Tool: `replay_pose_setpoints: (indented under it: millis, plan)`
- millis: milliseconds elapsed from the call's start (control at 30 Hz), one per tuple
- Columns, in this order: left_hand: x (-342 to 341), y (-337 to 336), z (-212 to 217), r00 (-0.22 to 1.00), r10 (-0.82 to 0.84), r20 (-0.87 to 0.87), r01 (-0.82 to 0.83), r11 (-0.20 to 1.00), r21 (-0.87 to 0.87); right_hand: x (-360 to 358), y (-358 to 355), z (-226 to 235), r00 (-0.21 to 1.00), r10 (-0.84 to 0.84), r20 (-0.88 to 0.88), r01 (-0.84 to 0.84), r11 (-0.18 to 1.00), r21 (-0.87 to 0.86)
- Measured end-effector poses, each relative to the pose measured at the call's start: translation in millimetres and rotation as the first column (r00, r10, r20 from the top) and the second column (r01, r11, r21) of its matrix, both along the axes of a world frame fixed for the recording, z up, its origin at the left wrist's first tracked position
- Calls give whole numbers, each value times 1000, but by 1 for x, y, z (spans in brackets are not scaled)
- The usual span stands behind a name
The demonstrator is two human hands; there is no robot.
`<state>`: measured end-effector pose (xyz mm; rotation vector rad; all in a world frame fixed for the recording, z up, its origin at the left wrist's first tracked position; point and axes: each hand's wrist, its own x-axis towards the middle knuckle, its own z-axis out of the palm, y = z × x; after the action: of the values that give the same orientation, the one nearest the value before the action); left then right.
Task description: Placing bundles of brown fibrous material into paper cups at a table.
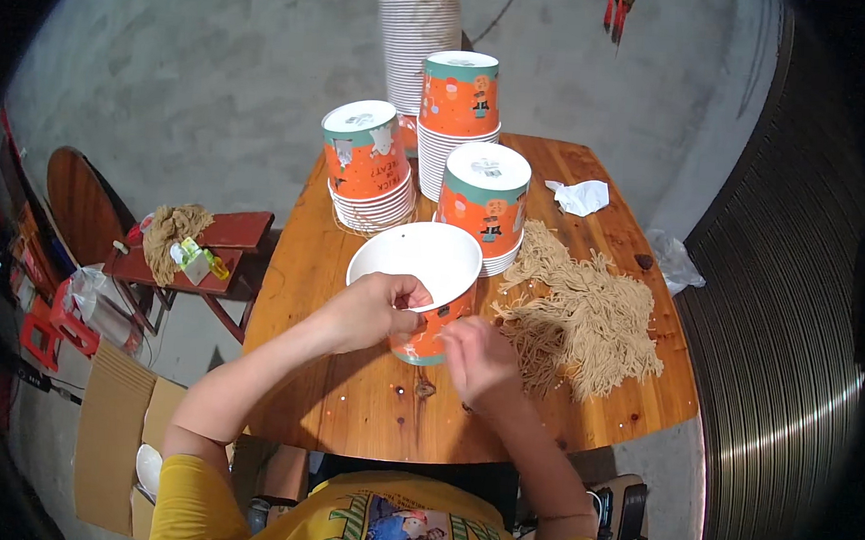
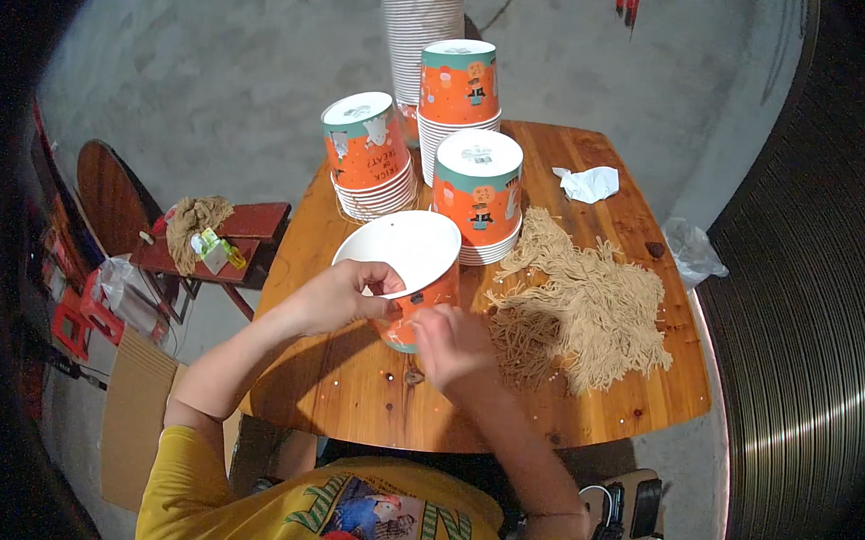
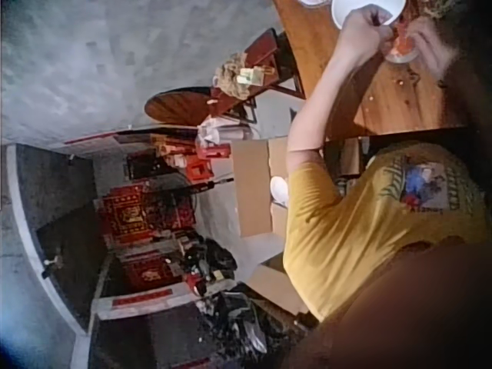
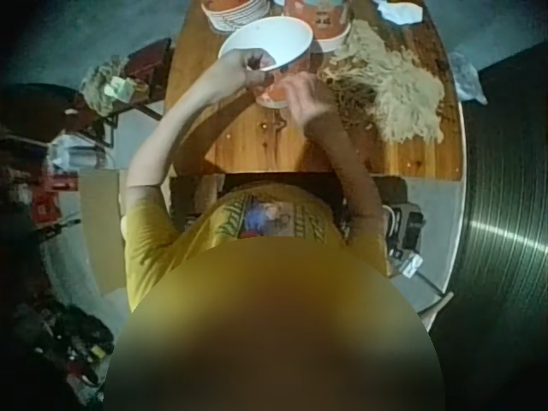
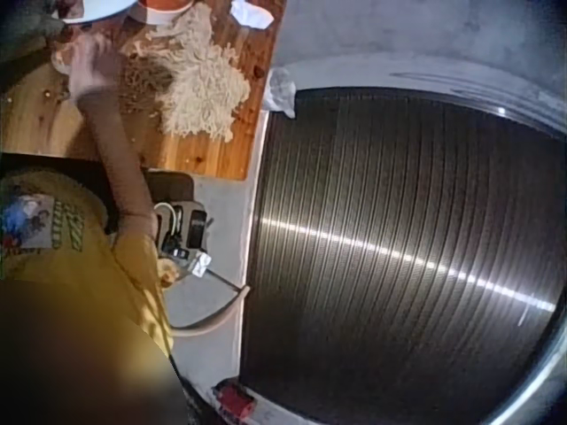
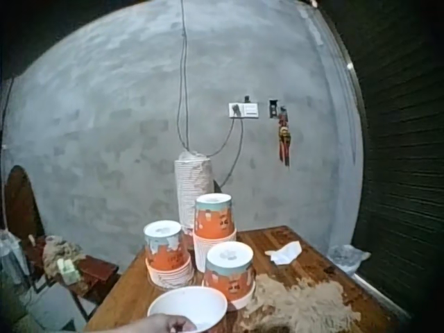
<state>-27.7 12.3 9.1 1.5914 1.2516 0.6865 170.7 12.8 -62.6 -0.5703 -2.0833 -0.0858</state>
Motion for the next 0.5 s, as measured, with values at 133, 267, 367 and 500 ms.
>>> replay_pose_setpoints:
  millis: [133, 267, 367, 500]
  plan:
    - [4, -2, -2, 999, -6, -54, 10, 998, 64, -12, -1, -4, 965, -35, -261, -22, 977, -211]
    - [10, -4, -5, 994, -15, -111, 31, 988, 152, -15, 2, -15, 946, -110, -305, 28, 965, -261]
    - [13, -6, -6, 996, -8, -91, 23, 985, 169, -16, 2, -14, 940, -127, -315, 52, 971, -234]
    - [18, -6, -3, 994, -5, -105, 17, 993, 113, -17, 0, -14, 937, -162, -310, 88, 967, -241]
